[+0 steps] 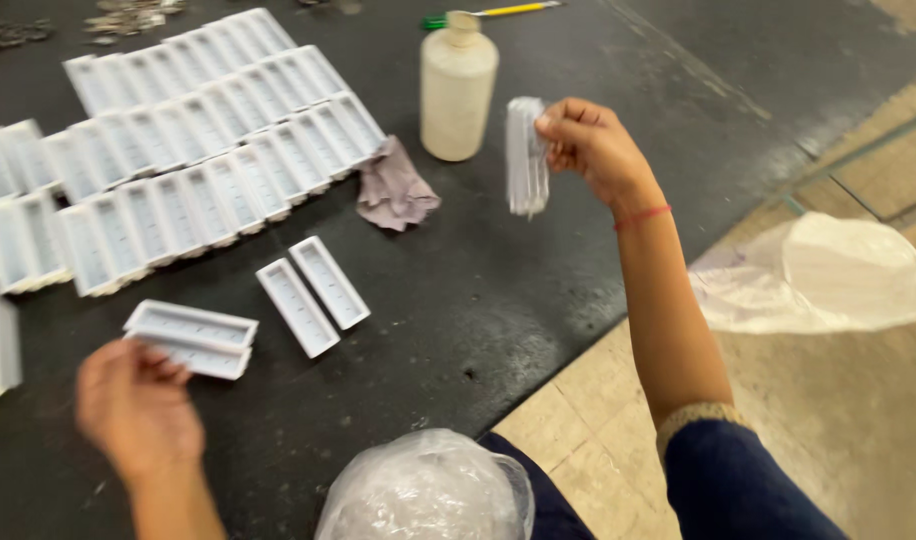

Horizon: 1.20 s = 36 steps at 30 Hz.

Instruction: The person wipes the interior of small white plastic trays with a cloth, then stacks them. Later, the person wraps a stack of trays in plastic wrap and places it into a plastic bag.

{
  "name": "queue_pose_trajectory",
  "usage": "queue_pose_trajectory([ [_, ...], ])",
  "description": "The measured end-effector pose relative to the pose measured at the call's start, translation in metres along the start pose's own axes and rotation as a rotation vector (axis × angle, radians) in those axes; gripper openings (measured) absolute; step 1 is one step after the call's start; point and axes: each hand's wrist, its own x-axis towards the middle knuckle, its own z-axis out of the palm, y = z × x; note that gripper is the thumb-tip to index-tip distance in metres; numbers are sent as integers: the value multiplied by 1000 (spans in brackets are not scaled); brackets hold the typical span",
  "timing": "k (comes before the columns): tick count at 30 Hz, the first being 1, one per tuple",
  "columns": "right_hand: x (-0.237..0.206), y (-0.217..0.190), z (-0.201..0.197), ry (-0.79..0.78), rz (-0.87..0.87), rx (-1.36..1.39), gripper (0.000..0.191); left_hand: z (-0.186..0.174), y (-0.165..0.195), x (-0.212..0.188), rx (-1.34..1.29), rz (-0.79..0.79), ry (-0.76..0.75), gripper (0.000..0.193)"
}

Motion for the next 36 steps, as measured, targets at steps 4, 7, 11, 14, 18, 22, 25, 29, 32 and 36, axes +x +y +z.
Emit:
queue_pose_trajectory([
  [4,-14,-9,87,-348,52,167,10,33,-10,-9,11,-181,-215,36],
  [7,-25,4,161,-662,90,466,9,58,-11,-18,-2,-360,-418,61],
  [11,-44,22,245,-713,289,599,8,73,7,-33,-221,-436,-495,70],
  [14,-50,29,292,-641,288,504,13,75,21,-29,-236,-431,-293,64],
  [18,-54,27,328,-457,-73,110,13,67,33,-18,-30,-204,-102,55],
  [22,-61,28,351,-342,-304,-7,15,64,44,-13,302,-49,42,40],
  [25,-67,29,358,-318,-396,-123,16,67,56,-16,816,408,95,32],
  [29,-68,31,358,-298,-449,-152,13,69,70,-15,951,388,178,36],
  [32,-65,33,356,-303,-498,-153,12,65,73,-5,670,148,169,32],
  [36,-64,32,357,-326,-522,-202,12,63,64,6,351,-53,135,26],
])
